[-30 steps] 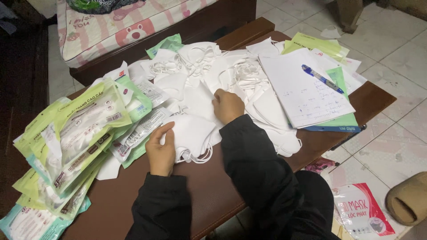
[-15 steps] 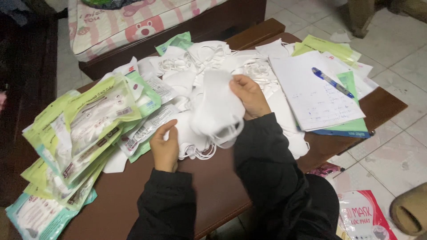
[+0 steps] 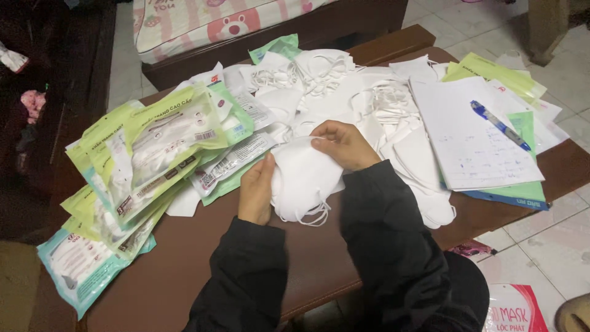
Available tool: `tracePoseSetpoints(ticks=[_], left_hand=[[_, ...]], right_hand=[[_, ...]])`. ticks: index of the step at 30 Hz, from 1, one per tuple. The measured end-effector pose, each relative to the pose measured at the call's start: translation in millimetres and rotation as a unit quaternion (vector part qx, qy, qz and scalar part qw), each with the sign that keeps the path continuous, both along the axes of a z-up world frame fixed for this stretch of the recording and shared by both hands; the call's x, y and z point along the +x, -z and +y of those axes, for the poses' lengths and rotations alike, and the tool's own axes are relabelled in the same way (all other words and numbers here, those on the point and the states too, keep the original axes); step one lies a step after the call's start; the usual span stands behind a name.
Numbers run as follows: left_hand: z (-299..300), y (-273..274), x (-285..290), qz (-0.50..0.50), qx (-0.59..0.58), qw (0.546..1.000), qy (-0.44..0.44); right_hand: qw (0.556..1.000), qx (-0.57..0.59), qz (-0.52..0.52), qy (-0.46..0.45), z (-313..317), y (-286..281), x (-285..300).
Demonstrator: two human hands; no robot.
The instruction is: Counting and packaging face masks into plastic bags
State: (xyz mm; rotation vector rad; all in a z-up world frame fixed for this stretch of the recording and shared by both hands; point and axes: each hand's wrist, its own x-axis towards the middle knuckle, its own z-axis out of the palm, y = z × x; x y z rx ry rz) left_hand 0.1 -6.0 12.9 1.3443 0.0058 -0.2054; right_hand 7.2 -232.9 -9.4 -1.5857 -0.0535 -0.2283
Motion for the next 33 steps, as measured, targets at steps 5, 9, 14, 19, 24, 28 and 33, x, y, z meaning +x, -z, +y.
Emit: tracePoseSetpoints(ticks=[5, 9, 14, 19, 24, 28, 33], left_hand=[[-2.0, 18.5, 6.2, -0.001, -0.012, 1.000, 0.015], [-5.2, 31.0, 11.1, 0.003, -0.035, 0.999, -0.006], [-4.5, 5.3, -0.4, 0.001, -0.014, 1.000, -0.026], [-7.3, 7.6, -1.2, 0.002, -0.038, 0.999, -0.018], [-1.6, 39.5, 17.7, -0.012, -0.035, 0.999, -0.032], [-0.3, 16.7, 5.9, -0.020, 0.008, 0.999, -0.044], [1.7, 31.3, 14.2, -0.035, 0.031, 0.997, -0.059]], right_hand=[[0.998, -0.033, -0.024, 0.040, 12.7, -9.8, -3.3], [0.990, -0.100, -0.069, 0.078, 9.8, 7.0, 6.6], [0.971, -0.157, -0.149, 0.107, 17.7, -9.1, -5.0], [0.985, -0.096, -0.112, 0.087, 7.3, -4.3, -2.4], [0.981, 0.070, -0.149, 0.104, -19.2, 17.3, 12.5], [0.950, 0.280, -0.122, 0.062, -10.1, -23.3, -19.0], [0.985, 0.146, -0.088, 0.025, 6.1, -44.6, -30.2]])
